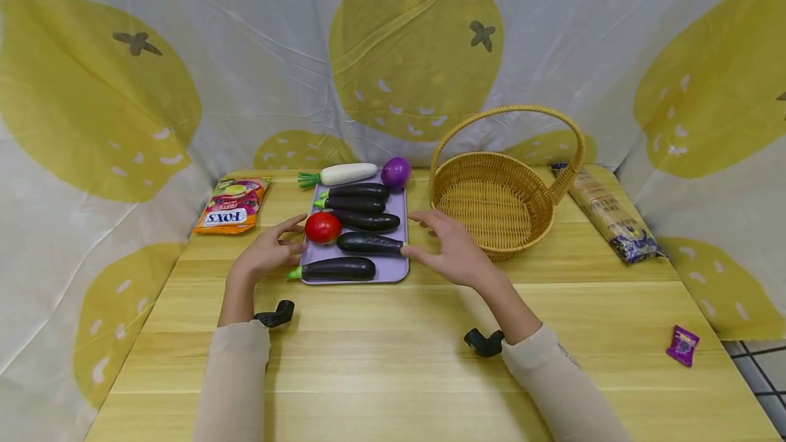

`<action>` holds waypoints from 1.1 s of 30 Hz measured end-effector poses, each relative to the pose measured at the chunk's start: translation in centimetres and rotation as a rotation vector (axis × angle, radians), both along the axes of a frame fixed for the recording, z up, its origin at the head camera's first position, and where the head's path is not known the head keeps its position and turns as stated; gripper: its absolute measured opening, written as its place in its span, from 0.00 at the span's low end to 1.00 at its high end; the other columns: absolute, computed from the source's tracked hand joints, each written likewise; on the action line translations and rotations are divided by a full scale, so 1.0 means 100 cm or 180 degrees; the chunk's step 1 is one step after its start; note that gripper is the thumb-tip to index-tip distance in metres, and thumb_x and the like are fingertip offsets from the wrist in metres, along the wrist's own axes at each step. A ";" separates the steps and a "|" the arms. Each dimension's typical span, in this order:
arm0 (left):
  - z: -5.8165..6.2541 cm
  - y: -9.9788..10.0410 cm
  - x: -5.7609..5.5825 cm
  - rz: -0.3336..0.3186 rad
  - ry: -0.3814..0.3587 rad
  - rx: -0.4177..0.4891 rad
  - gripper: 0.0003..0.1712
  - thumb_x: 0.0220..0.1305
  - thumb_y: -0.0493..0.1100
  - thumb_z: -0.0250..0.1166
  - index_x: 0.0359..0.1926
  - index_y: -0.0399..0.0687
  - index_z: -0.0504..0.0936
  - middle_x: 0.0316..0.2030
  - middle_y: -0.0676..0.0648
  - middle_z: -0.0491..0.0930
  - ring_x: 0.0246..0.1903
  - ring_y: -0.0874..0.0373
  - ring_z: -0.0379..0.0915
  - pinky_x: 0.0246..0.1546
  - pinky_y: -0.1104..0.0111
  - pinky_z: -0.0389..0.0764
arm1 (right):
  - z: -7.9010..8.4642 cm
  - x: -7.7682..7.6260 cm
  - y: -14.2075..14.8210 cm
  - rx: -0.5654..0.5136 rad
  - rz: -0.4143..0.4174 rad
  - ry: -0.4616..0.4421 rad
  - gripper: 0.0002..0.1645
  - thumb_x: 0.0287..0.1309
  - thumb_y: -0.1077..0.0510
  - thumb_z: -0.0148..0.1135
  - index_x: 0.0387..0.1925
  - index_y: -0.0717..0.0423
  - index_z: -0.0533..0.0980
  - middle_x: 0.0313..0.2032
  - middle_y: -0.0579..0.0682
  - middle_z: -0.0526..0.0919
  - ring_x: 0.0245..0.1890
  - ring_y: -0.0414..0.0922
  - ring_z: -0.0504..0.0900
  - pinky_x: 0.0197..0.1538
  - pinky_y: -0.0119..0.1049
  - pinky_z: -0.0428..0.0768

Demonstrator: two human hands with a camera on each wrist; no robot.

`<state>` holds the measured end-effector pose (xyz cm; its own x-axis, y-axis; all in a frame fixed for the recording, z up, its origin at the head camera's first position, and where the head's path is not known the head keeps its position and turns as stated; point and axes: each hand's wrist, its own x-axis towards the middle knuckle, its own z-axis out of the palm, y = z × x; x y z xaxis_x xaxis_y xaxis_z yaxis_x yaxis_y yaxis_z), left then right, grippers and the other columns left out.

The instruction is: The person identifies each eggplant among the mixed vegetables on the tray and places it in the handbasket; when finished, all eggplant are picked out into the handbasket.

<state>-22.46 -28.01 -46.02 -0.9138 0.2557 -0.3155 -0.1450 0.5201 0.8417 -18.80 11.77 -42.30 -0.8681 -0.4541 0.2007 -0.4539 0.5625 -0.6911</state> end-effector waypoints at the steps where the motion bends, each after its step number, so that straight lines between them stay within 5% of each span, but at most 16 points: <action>1: -0.001 -0.001 0.000 -0.0017 0.0001 0.0025 0.42 0.74 0.40 0.61 0.82 0.59 0.53 0.77 0.35 0.59 0.66 0.36 0.69 0.55 0.57 0.87 | -0.002 -0.001 -0.003 -0.0023 0.0017 -0.0048 0.41 0.64 0.38 0.69 0.71 0.51 0.70 0.66 0.51 0.77 0.61 0.55 0.79 0.64 0.51 0.80; 7: -0.008 -0.005 -0.004 -0.0107 0.0049 0.0029 0.42 0.73 0.35 0.58 0.82 0.57 0.54 0.76 0.35 0.59 0.58 0.41 0.74 0.51 0.62 0.88 | -0.016 -0.007 -0.018 -0.0087 0.0048 -0.0415 0.39 0.66 0.38 0.67 0.72 0.50 0.70 0.69 0.50 0.74 0.67 0.58 0.76 0.69 0.54 0.76; 13: -0.009 -0.006 -0.008 -0.0124 0.0011 -0.0085 0.41 0.72 0.36 0.59 0.82 0.54 0.56 0.75 0.35 0.58 0.49 0.46 0.75 0.47 0.67 0.88 | -0.029 -0.015 -0.029 -0.0069 0.0079 -0.0482 0.37 0.66 0.42 0.67 0.70 0.53 0.71 0.69 0.53 0.75 0.66 0.57 0.77 0.69 0.53 0.77; 23: -0.013 -0.009 -0.009 -0.0063 -0.0159 0.0095 0.41 0.72 0.34 0.58 0.82 0.51 0.55 0.75 0.35 0.58 0.50 0.48 0.75 0.50 0.66 0.88 | -0.044 -0.025 -0.044 0.0111 0.0046 -0.0456 0.33 0.68 0.47 0.67 0.69 0.54 0.73 0.66 0.55 0.78 0.64 0.53 0.79 0.67 0.48 0.78; 33: -0.016 -0.010 -0.010 0.0124 -0.0214 0.0327 0.40 0.71 0.34 0.61 0.80 0.50 0.59 0.69 0.35 0.64 0.53 0.48 0.74 0.50 0.64 0.88 | -0.058 -0.032 -0.056 0.0292 0.0003 -0.0422 0.28 0.69 0.51 0.65 0.67 0.55 0.75 0.66 0.56 0.78 0.70 0.55 0.72 0.77 0.50 0.67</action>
<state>-23.43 -29.04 -47.65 -0.9013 0.2546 -0.3504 -0.2215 0.4245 0.8779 -21.95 6.21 -48.05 -0.8837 -0.4662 0.0421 -0.3629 0.6256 -0.6906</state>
